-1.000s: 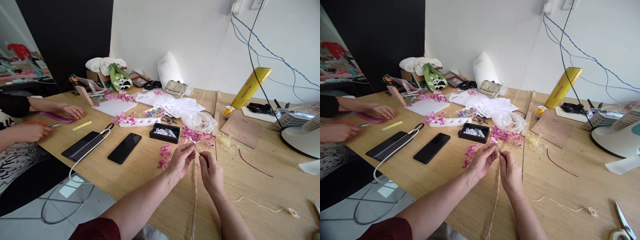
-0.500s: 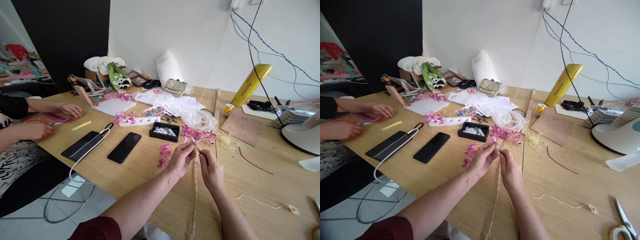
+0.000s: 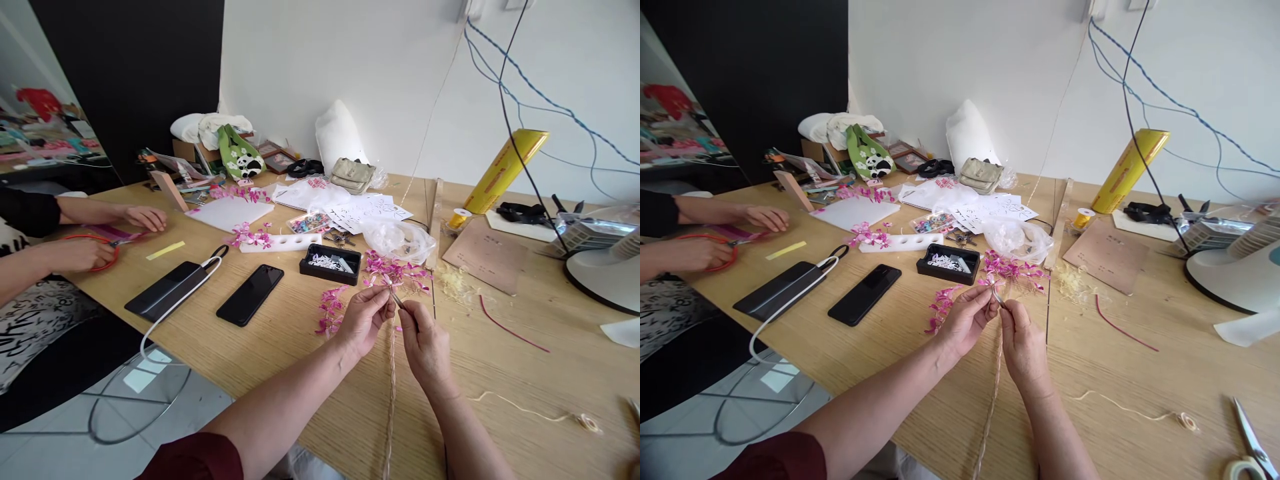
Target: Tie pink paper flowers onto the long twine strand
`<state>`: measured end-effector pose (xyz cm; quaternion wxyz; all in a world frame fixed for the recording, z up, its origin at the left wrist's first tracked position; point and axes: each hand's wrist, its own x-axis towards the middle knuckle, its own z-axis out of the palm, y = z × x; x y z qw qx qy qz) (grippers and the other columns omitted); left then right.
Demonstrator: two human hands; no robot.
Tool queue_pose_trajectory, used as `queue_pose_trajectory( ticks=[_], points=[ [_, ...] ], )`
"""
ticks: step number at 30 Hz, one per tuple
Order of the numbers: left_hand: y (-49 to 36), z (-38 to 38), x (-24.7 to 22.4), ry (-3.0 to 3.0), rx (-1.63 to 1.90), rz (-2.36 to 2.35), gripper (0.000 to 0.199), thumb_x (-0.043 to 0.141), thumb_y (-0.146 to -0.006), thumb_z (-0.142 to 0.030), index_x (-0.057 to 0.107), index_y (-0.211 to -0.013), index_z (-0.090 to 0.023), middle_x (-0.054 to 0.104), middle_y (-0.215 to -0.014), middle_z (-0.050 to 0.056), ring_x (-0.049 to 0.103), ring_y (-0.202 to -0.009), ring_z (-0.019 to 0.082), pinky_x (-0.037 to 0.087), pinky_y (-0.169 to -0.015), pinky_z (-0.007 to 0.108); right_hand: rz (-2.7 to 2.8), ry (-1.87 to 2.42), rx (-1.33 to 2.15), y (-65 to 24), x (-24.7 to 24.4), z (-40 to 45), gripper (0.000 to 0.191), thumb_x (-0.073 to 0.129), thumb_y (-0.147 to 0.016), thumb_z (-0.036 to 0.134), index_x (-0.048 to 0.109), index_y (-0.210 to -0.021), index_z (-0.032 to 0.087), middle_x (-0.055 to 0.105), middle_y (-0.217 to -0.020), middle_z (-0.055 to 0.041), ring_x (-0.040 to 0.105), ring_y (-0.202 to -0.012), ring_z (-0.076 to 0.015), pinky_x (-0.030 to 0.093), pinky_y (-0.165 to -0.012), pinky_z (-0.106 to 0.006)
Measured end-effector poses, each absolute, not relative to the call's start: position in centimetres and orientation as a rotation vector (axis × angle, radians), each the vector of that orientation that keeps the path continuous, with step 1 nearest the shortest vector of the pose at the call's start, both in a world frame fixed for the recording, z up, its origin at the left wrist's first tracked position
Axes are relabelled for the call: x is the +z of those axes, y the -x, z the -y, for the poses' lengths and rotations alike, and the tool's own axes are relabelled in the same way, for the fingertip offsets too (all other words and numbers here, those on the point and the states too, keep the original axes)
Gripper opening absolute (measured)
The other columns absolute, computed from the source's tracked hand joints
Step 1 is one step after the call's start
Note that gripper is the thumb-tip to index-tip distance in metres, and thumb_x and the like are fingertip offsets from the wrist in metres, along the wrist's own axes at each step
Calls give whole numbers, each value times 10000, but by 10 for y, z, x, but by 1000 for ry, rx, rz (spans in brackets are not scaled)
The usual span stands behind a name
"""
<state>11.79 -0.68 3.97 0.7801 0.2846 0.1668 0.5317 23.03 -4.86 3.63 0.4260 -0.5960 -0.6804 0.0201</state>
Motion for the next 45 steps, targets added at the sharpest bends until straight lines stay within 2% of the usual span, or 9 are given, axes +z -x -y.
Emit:
queue_pose_trajectory(
  ticks=[26, 36, 41, 45],
  points=[
    [-120, 8, 36, -615, 1187, -407, 174, 688, -692, -266, 608, -749, -123, 523, -631, -11, 465, -595, 56, 363, -585, 183, 1677, 1571, 140, -226, 32, 49, 214, 359, -894, 316, 535, -878, 195, 583, -604, 4, 531, -471, -131, 365, -471, -222],
    [-120, 8, 36, -528, 1128, -344, 207, 691, -693, -262, 619, -834, -128, 499, -669, -15, 451, -610, 46, 361, -583, 161, 1604, 1555, 362, -222, 32, 51, 221, 362, -891, 348, 512, -839, 194, 531, -504, 39, 513, -427, -114, 369, -457, -208],
    [-120, 9, 38, -563, 1125, -367, 200, 683, -700, -289, 596, -725, -111, 492, -662, -10, 448, -603, 48, 360, -572, 168, 1620, 1601, 200, -223, 32, 51, 201, 392, -871, 333, 533, -855, 190, 567, -534, 21, 510, -411, -117, 352, -437, -210],
    [-121, 8, 38, -532, 1122, -384, 209, 698, -684, -284, 611, -756, -108, 506, -658, -10, 452, -593, 47, 370, -582, 176, 1625, 1575, 100, -224, 32, 51, 166, 427, -854, 326, 533, -855, 198, 595, -597, 12, 539, -463, -121, 381, -474, -209]
  ],
)
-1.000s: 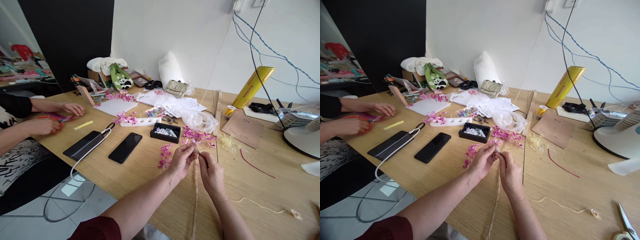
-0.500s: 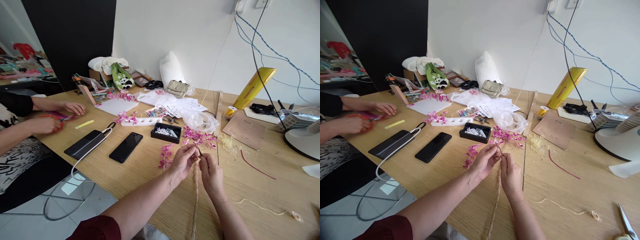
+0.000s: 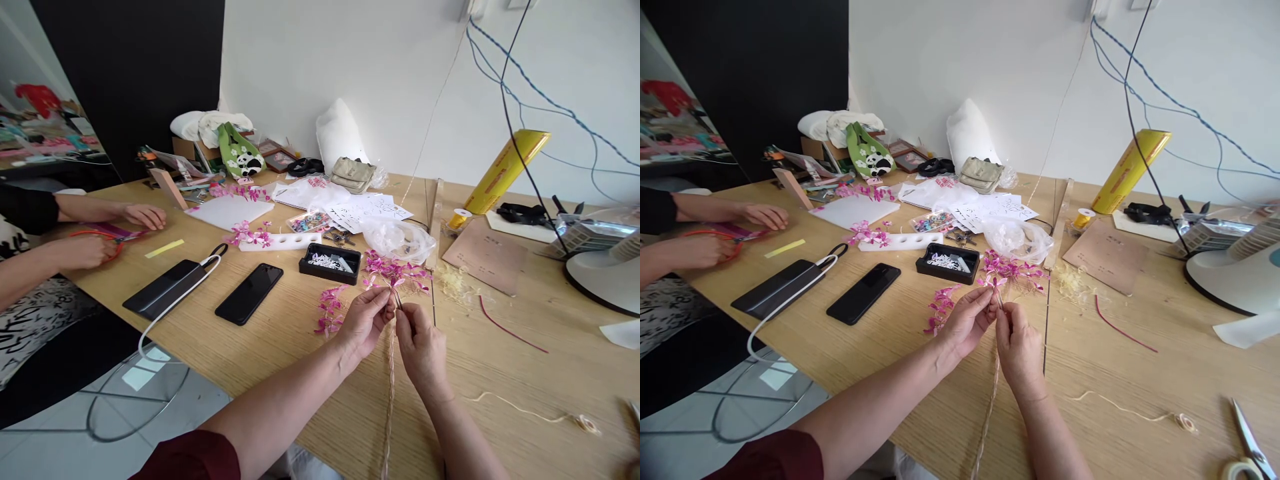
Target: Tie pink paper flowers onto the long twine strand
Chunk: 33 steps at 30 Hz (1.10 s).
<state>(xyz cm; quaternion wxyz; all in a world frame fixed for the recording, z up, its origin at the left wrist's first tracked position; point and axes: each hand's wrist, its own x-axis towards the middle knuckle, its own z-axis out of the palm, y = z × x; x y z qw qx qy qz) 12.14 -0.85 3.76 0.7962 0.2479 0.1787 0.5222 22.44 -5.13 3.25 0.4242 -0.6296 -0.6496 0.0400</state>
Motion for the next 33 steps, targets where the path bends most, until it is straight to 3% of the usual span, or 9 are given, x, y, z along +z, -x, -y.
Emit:
queue_pose_trajectory(
  ticks=[5, 33],
  points=[
    [-122, 8, 35, -507, 1128, -376, 213, 713, -668, -257, 633, -796, -106, 528, -660, -8, 451, -578, 42, 375, -586, 179, 1620, 1509, 139, -226, 34, 52, 155, 420, -864, 328, 513, -870, 204, 600, -671, 5, 549, -534, -121, 398, -505, -209],
    [-121, 8, 36, -515, 1098, -281, 152, 657, -732, -218, 635, -832, -106, 519, -650, -3, 467, -577, 38, 381, -556, 144, 1619, 1444, 161, -231, 37, 51, 117, 437, -865, 294, 494, -827, 199, 545, -617, 32, 498, -505, -99, 379, -491, -196]
  ],
)
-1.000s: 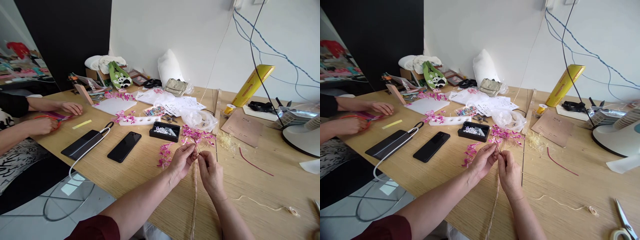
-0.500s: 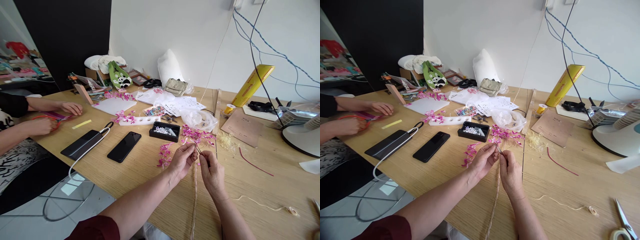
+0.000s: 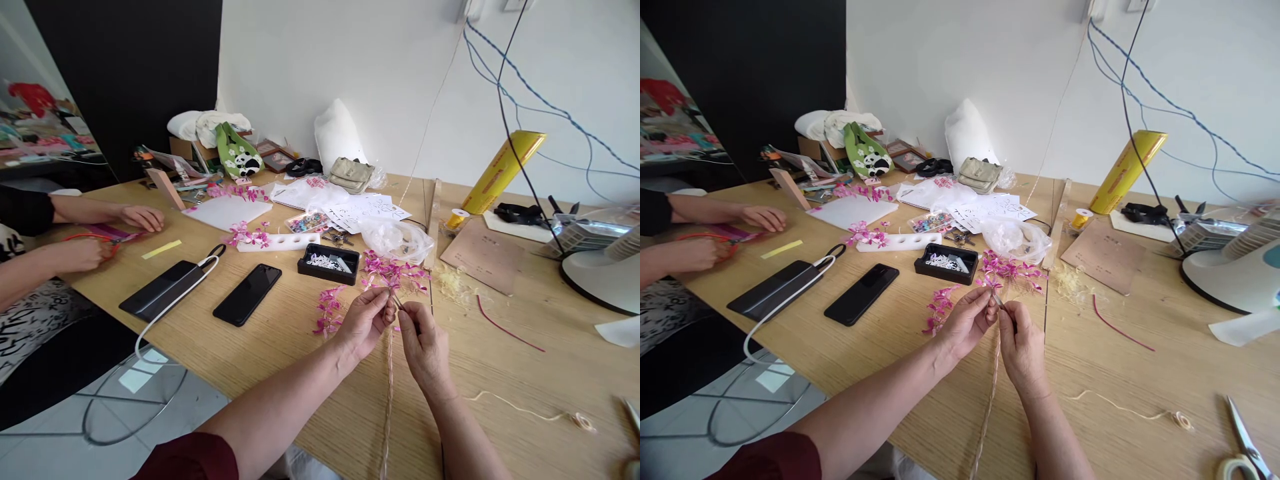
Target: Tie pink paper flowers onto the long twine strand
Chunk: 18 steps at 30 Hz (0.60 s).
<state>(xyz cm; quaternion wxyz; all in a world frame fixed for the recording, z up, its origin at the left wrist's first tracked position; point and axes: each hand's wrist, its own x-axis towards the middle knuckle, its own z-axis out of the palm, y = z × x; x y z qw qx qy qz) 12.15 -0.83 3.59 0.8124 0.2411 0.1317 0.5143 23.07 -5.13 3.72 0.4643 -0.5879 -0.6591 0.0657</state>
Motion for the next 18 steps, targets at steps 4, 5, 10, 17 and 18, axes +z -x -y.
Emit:
queue_pose_trajectory(
  ticks=[4, 5, 10, 17, 18],
  points=[
    [-122, 8, 35, -481, 1084, -273, 149, 657, -731, -203, 639, -844, -107, 529, -662, 1, 476, -581, 37, 387, -556, 140, 1619, 1433, 165, -231, 36, 51, 112, 444, -865, 290, 497, -828, 199, 547, -621, 31, 500, -508, -98, 383, -496, -195],
    [-122, 9, 35, -478, 1085, -277, 151, 658, -730, -203, 640, -845, -107, 531, -662, 2, 476, -579, 36, 388, -555, 140, 1622, 1428, 164, -232, 35, 51, 110, 445, -865, 288, 498, -827, 198, 547, -621, 31, 500, -508, -97, 383, -497, -194],
    [-122, 9, 35, -487, 1092, -300, 164, 667, -722, -218, 643, -845, -112, 530, -645, -2, 473, -573, 37, 390, -555, 143, 1633, 1423, 144, -232, 34, 51, 102, 448, -864, 277, 498, -831, 195, 552, -631, 28, 502, -510, -94, 384, -498, -191],
    [-122, 8, 35, -516, 1103, -312, 164, 669, -720, -229, 643, -833, -114, 525, -633, -6, 470, -572, 37, 384, -559, 146, 1632, 1433, 125, -231, 35, 51, 100, 452, -863, 276, 497, -822, 197, 542, -613, 35, 494, -495, -89, 378, -491, -185],
    [-122, 8, 35, -521, 1106, -316, 163, 668, -720, -230, 643, -833, -115, 525, -634, -6, 469, -572, 37, 382, -559, 147, 1632, 1434, 126, -231, 35, 51, 101, 453, -863, 277, 497, -821, 197, 542, -611, 35, 493, -494, -89, 378, -490, -185]
  ],
)
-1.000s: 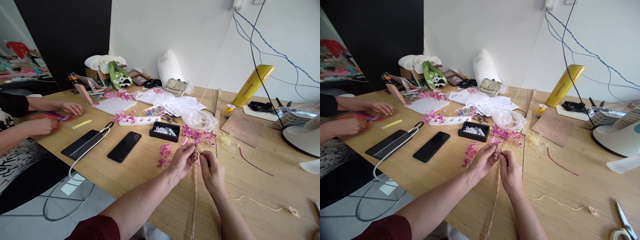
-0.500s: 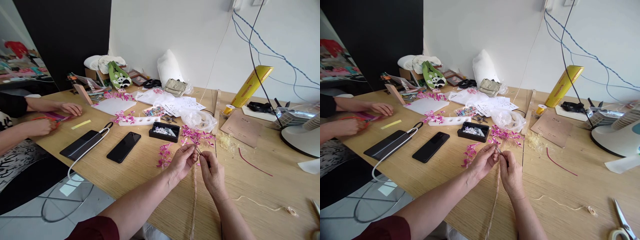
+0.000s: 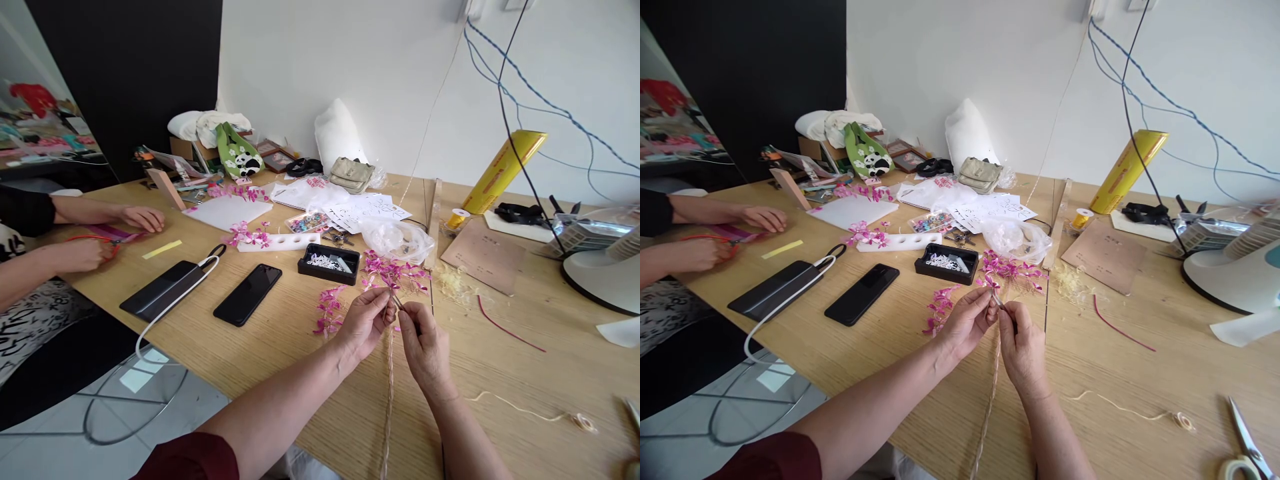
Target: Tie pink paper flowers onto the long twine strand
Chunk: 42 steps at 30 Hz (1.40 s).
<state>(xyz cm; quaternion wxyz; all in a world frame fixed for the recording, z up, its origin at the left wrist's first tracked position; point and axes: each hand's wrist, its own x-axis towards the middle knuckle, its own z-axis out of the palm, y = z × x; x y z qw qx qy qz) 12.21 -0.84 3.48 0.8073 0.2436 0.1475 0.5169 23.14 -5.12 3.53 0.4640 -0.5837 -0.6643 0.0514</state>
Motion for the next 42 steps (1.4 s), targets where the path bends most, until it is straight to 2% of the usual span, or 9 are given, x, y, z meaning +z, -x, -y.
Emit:
queue_pose_trajectory(
  ticks=[15, 23, 27, 30, 32, 35, 39, 42],
  points=[
    [-121, 8, 36, -600, 1122, -374, 153, 677, -706, -236, 641, -784, -109, 522, -631, -9, 451, -564, 37, 356, -558, 171, 1602, 1448, 181, -232, 38, 51, 134, 444, -855, 302, 506, -806, 194, 524, -584, 40, 475, -475, -92, 376, -483, -195],
    [-119, 3, 37, -610, 1166, -434, 213, 695, -681, -272, 646, -814, -114, 521, -629, -17, 448, -563, 39, 350, -561, 184, 1577, 1471, 160, -231, 36, 52, 144, 439, -851, 319, 501, -800, 199, 519, -581, 39, 470, -479, -99, 368, -488, -204],
    [-121, 3, 31, -637, 1181, -473, 218, 704, -662, -282, 643, -795, -120, 530, -631, -17, 443, -552, 40, 330, -533, 184, 1545, 1686, 56, -253, 36, 43, 169, 436, -839, 319, 531, -770, 199, 540, -576, 22, 494, -492, -117, 345, -499, -221],
    [-122, 3, 27, -719, 1173, -482, 217, 691, -672, -295, 641, -793, -122, 517, -589, -23, 432, -539, 46, 327, -534, 190, 1548, 2008, -90, -289, 32, 40, 177, 465, -786, 283, 568, -668, 199, 585, -647, -26, 476, -479, -128, 296, -472, -245],
    [-123, 4, 25, -766, 1161, -478, 214, 682, -681, -297, 642, -795, -121, 527, -602, -17, 439, -550, 49, 337, -550, 195, 1528, 2227, -103, -317, 28, 44, 159, 507, -732, 259, 583, -605, 201, 571, -610, -42, 454, -452, -134, 276, -447, -252],
    [-124, 6, 23, -838, 1143, -481, 200, 679, -684, -290, 648, -787, -121, 558, -643, 1, 466, -582, 61, 361, -585, 211, 1458, 2467, -63, -350, 24, 55, 158, 520, -717, 289, 623, -626, 213, 592, -630, -74, 473, -460, -160, 286, -440, -271],
    [-128, 10, 19, -909, 1106, -482, 200, 690, -669, -279, 667, -781, -115, 572, -658, 14, 470, -585, 67, 375, -587, 221, 1360, 2701, 90, -375, 23, 65, 171, 495, -735, 287, 644, -687, 219, 643, -763, -121, 572, -620, -247, 355, -491, -323],
    [-130, 10, 17, -924, 1113, -500, 220, 700, -652, -282, 675, -792, -113, 587, -687, 22, 462, -586, 68, 379, -581, 222, 1364, 2699, 3, -376, 29, 63, 161, 512, -722, 269, 657, -739, 201, 647, -897, -156, 590, -778, -304, 392, -559, -372]
  ],
)
